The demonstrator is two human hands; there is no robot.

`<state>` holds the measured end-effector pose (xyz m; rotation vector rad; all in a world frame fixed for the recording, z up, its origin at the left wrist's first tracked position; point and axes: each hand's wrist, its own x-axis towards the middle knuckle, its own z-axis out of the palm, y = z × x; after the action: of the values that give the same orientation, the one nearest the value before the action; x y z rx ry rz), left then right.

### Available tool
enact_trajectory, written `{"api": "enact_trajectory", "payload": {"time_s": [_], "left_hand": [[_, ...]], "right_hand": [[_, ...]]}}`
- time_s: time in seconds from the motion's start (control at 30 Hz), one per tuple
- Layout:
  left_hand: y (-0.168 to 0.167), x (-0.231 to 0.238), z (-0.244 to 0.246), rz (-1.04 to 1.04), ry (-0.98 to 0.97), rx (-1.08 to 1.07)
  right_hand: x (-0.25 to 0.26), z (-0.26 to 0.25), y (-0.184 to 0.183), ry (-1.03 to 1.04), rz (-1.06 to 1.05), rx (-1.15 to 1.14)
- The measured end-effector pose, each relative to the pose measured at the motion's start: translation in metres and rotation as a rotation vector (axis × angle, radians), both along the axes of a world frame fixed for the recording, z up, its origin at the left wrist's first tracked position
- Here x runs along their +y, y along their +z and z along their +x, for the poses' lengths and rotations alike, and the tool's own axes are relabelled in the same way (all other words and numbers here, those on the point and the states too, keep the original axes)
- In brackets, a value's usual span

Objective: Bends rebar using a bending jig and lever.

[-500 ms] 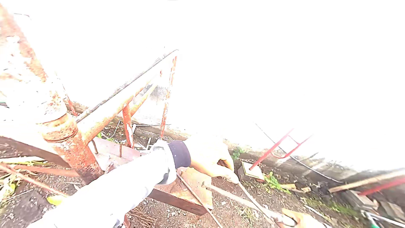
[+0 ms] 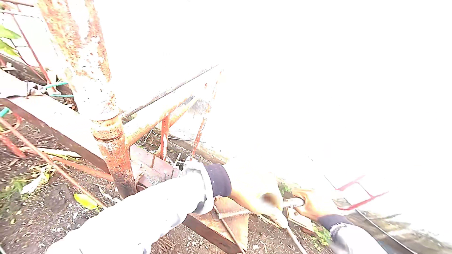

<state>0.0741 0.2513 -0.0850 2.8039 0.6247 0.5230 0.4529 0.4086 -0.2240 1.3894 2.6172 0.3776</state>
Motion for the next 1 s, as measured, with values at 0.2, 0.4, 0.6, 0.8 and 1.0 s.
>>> {"api": "enact_trajectory", "payload": {"time_s": [0.2,0.4,0.6,0.8,1.0], "left_hand": [[0.002,0.003,0.004,-0.035,-0.019,-0.025],[-0.003,0.006,0.009,-0.006,-0.028,-0.012],[-0.001,0.002,0.009,0.073,0.053,0.071],[-0.002,0.000,0.011,0.111,0.084,0.088],[0.003,-0.002,0.012,0.102,0.132,0.159]], "right_hand": [[0.040,-0.049,0.013,-0.070,-0.188,-0.077],[0.031,-0.034,0.000,-0.110,-0.182,-0.044],[0.013,-0.035,0.005,-0.183,-0.146,0.079],[0.002,-0.044,0.002,-0.266,-0.108,0.099],[-0.021,-0.059,0.017,-0.428,-0.162,0.089]]}}
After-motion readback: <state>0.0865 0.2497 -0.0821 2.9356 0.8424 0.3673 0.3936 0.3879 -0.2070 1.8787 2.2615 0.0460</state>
